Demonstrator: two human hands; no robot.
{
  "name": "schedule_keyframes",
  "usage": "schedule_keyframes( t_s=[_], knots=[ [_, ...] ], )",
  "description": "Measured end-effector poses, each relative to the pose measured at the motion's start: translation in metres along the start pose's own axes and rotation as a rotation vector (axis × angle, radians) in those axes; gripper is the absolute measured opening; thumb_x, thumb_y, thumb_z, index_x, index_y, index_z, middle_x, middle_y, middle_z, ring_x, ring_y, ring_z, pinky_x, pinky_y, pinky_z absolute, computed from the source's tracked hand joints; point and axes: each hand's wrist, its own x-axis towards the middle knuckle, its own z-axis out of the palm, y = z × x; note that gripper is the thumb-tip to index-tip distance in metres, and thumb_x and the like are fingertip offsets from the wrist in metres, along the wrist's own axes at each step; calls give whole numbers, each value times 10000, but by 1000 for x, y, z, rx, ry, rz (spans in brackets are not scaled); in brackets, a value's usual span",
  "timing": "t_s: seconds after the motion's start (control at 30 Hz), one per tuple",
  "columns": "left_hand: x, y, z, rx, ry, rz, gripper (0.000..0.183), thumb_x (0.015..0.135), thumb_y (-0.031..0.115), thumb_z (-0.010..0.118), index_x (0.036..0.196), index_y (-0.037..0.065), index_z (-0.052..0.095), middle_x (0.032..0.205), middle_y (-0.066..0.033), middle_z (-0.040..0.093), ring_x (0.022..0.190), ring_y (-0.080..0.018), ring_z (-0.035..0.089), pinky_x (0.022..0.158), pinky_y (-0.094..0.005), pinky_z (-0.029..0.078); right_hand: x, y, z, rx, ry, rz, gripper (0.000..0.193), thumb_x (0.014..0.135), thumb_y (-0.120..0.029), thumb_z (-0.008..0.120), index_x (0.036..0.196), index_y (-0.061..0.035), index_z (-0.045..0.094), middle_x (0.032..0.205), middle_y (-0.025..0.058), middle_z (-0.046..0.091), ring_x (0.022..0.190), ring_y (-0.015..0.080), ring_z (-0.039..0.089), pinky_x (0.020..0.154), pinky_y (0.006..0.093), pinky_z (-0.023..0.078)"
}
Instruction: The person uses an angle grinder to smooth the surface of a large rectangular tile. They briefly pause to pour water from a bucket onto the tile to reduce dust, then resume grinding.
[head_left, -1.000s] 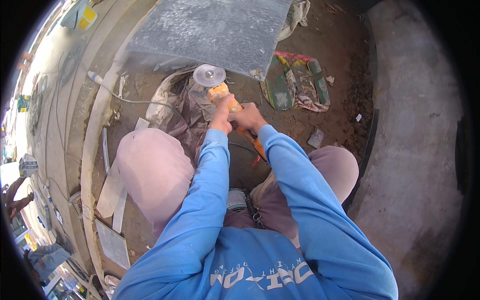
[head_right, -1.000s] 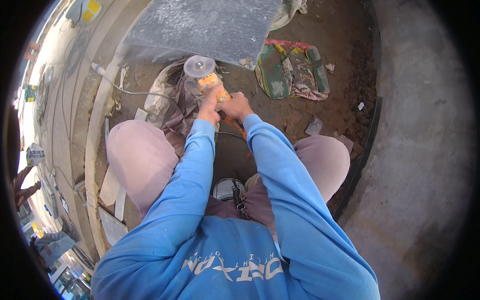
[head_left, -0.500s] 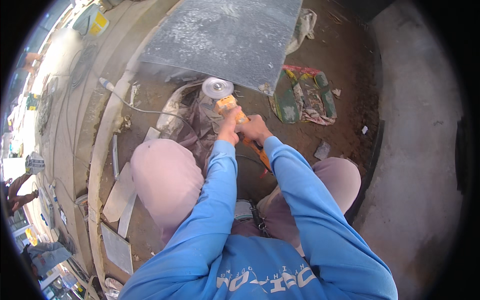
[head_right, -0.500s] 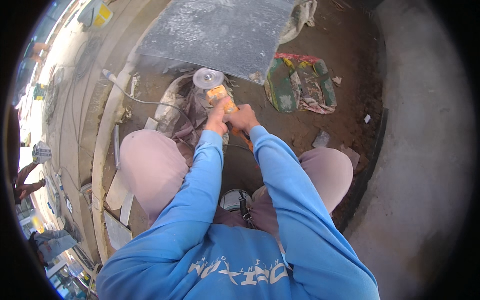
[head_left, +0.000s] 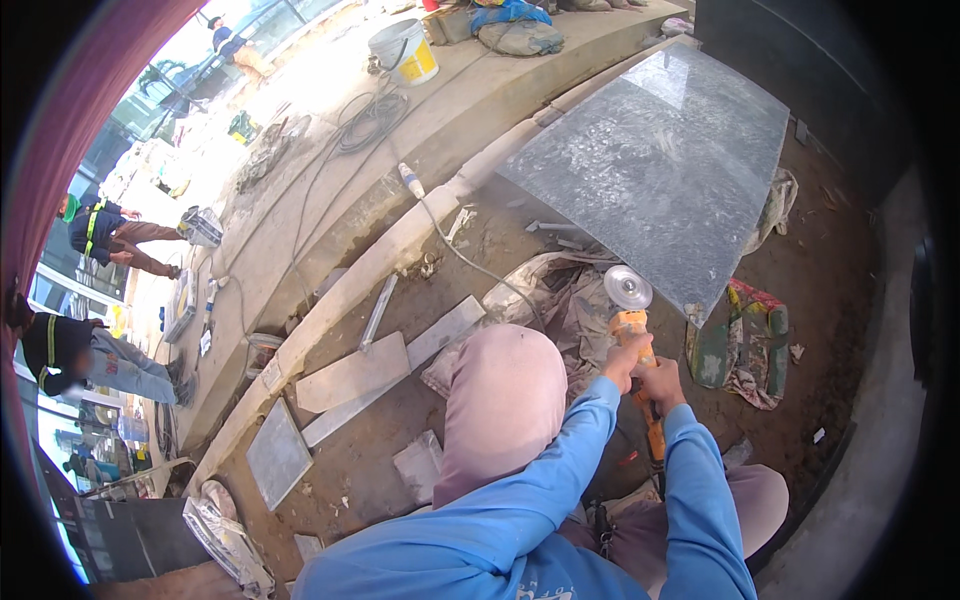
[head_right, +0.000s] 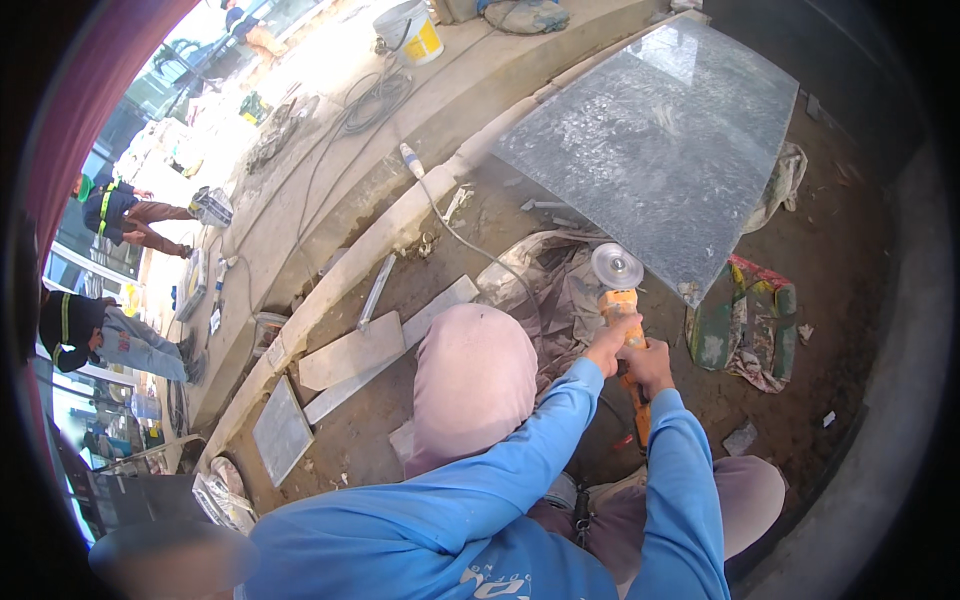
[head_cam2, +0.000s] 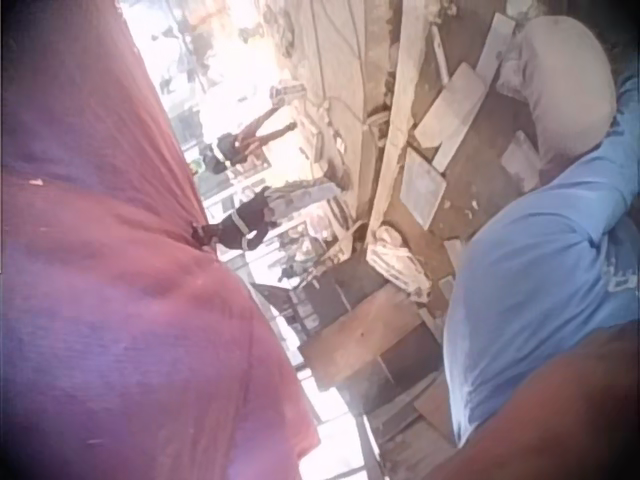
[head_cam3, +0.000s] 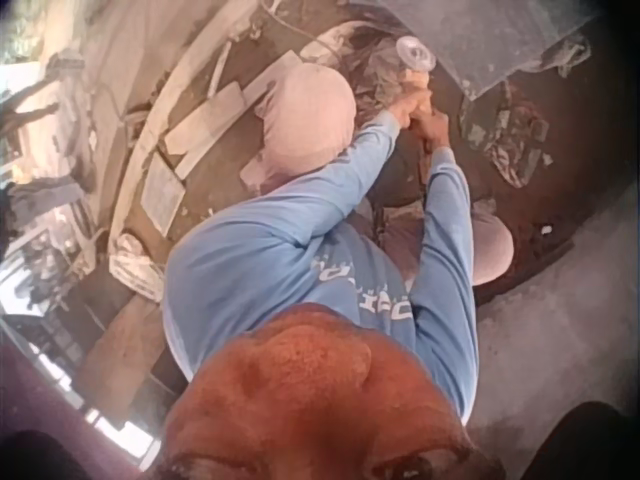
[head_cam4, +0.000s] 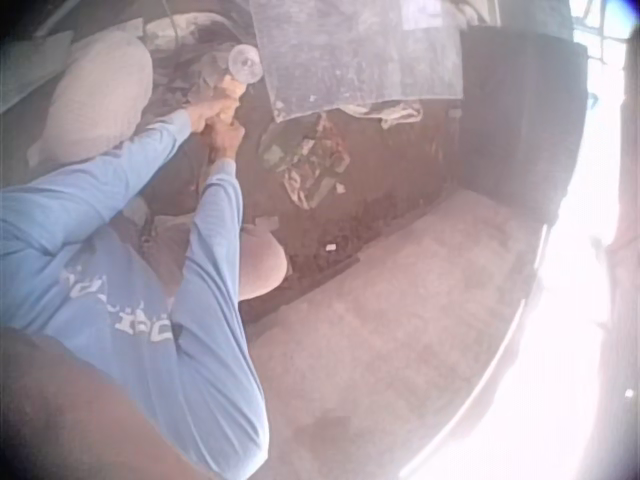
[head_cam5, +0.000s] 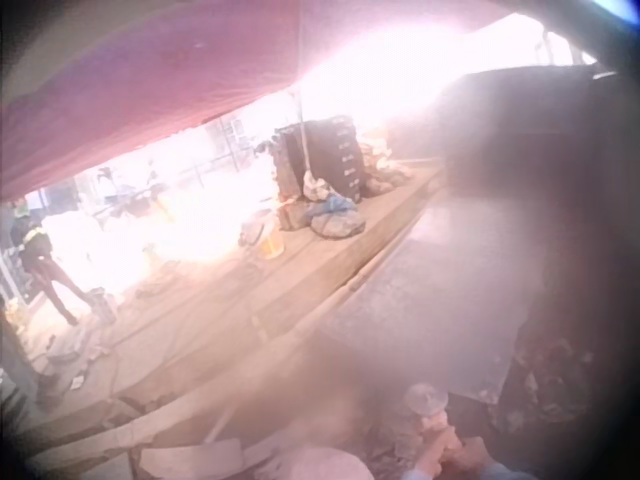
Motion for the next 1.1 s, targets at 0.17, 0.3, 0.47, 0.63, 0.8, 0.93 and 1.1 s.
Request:
schedule_keyframes(
  t_s=[0.17, 0.3, 0.47, 0.63, 0.8, 0.93, 1.1],
  knots=[
    [2, -7, 0, 12, -28, 30, 556, 760, 335, 823, 1159, 8, 615, 1013, -115, 666, 831, -234, 671, 682, -389, 520, 4, 12, -3, 18, -1, -8, 287, 697, -147, 786, 855, 63, 671, 767, 123, 683, 615, 173, 637, 556, 328, 500],
    [3, -11, 2, 12, -25, -25, 548, 764, 330, 823, 1157, 10, 616, 992, -115, 666, 806, -236, 671, 657, -402, 519, 1, 14, -8, 11, 17, -15, 301, 694, -152, 788, 859, 73, 675, 757, 125, 687, 617, 177, 648, 555, 327, 508],
    [4, -13, -1, 15, -28, -44, 547, 763, 332, 825, 1156, 14, 616, 987, -115, 662, 814, -248, 670, 662, -409, 523, -7, 9, -8, 8, 11, -3, 303, 692, -147, 782, 865, 79, 677, 755, 123, 688, 618, 178, 652, 550, 328, 510],
    [8, -13, -2, 17, -9, -53, 556, 756, 338, 827, 1166, 29, 613, 1000, -112, 658, 812, -253, 663, 657, -409, 520, -9, 5, -4, 7, 10, 4, 285, 700, -134, 771, 874, 71, 676, 762, 112, 682, 621, 173, 638, 551, 323, 497],
    [6, -10, 3, 52, 6, -58, 564, 753, 333, 831, 1172, 29, 608, 995, -108, 657, 797, -249, 662, 654, -414, 523, -1, 10, -8, -19, 28, 16, 317, 686, -150, 790, 886, 74, 686, 779, 120, 691, 626, 178, 651, 553, 329, 508],
    [15, -12, -5, 18, -20, -7, 564, 754, 329, 834, 1162, 14, 604, 987, -117, 658, 803, -244, 675, 662, -410, 539, 6, 13, -3, 37, 3, -2, 322, 677, -154, 802, 874, 73, 688, 788, 119, 694, 630, 175, 653, 552, 327, 509],
    [20, -14, -4, 13, -22, -6, 583, 743, 335, 839, 1140, -26, 612, 996, -125, 661, 811, -237, 672, 661, -385, 528, 12, 15, -4, 22, 12, 9, 336, 672, -164, 810, 871, 78, 689, 799, 126, 698, 635, 175, 658, 558, 328, 519]
  ],
)
